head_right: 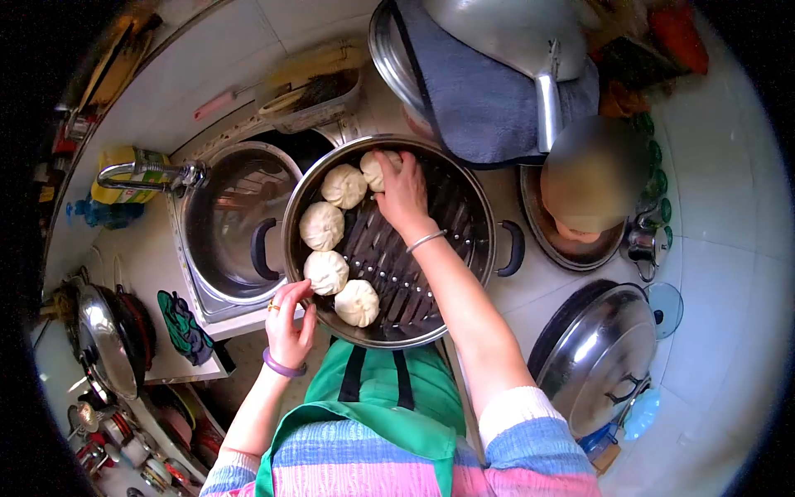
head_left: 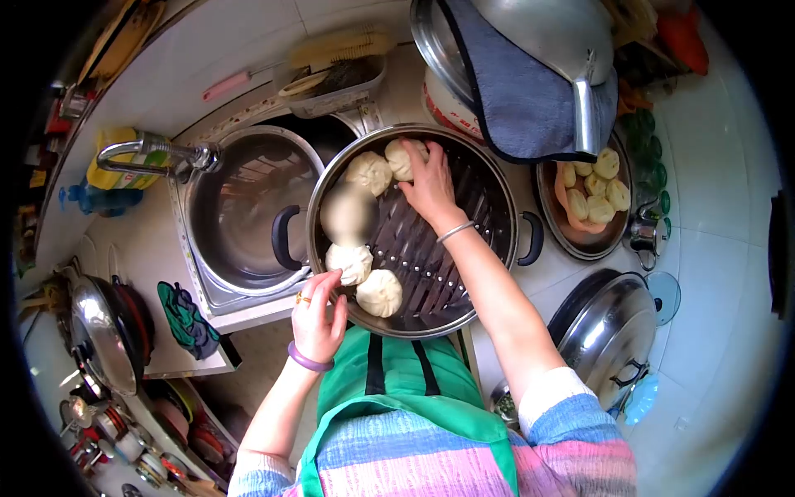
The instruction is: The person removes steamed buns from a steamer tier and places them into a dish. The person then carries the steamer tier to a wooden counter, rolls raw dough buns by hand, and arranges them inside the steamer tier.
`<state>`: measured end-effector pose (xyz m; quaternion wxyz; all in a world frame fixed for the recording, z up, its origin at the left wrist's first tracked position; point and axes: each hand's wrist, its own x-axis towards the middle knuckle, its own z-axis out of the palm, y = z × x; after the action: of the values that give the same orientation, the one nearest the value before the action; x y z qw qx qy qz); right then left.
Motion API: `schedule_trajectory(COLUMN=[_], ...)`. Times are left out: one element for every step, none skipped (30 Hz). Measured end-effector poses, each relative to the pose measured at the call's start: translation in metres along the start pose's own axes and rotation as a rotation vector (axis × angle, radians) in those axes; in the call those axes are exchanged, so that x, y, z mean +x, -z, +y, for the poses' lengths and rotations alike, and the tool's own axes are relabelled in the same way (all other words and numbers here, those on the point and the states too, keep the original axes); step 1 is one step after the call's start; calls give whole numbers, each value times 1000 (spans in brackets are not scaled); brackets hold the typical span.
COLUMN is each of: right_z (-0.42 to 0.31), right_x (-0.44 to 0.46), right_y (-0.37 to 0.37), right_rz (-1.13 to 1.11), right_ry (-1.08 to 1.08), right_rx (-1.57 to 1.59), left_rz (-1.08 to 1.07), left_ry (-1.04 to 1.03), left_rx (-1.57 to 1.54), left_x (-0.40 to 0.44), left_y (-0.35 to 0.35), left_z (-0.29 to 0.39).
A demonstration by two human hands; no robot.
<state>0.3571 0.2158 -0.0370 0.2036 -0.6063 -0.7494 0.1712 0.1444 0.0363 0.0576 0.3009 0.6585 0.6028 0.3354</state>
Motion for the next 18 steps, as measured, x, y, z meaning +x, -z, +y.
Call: schedule_trajectory(right_z=[0, -1, -4, -8, -11, -15, -19, -21, -23, -24, -22, -11, 4, 19, 6, 6, 9, 14], right_x=[0, 0, 0, -3, -5, -5, -6, -8, -13, -19, -22, -26, -34, -42, -48, -60, -70, -79], right_y=[-2, -4, -3, -2, 0, 4, 8, 12, 15, 20, 24, 24, 23, 22, 49, 63, 76, 86], right_rz=[19, 40, 66, 94, 122, 142, 161, 179, 164, 151, 142, 61, -22, -98, -163, -245, -330, -412], right_ry=[9, 19, 43, 65, 88, 107, 126, 143, 52, -43, -138, -287, -435, -580, -797, -811, -812, -804], right_rx=[-18, -35, -68, -101, -133, -165, -195, -225, -168, -114, -61, 242, 548, 856, 1106, 1264, 1423, 1583], left_rz=[14, 17, 20, 21, 22, 24, 24, 29, 31, 30, 22, 40, 19, -5, 26, -21, -61, -104], left_ry=[-5, -11, -18, -26, -37, -47, -57, -52, -49, -50, -14, -2, 0, -2, 46, 154, 149, 141], left_rx=[-5, -1, 4, 10, 7, 4, 2, -14, -31, -51, -114, -167, -159, -150, -271, -434, -498, -561], left_x=[-1, -2, -1, 1, 2, 4, 6, 8, 9, 13, 18, 24, 31, 39, 50, 60, 74, 86], left_y=[0, 1, 2, 2, 2, 1, 0, 0, -1, -2, -3, -8, -12, -17, -28, -37, -51, -60], left_z=[-3, -3, -3, -3, -3, -2, -1, -1, 1, 2, 3, 4, 4, 2, 4, 7, 2, 6])
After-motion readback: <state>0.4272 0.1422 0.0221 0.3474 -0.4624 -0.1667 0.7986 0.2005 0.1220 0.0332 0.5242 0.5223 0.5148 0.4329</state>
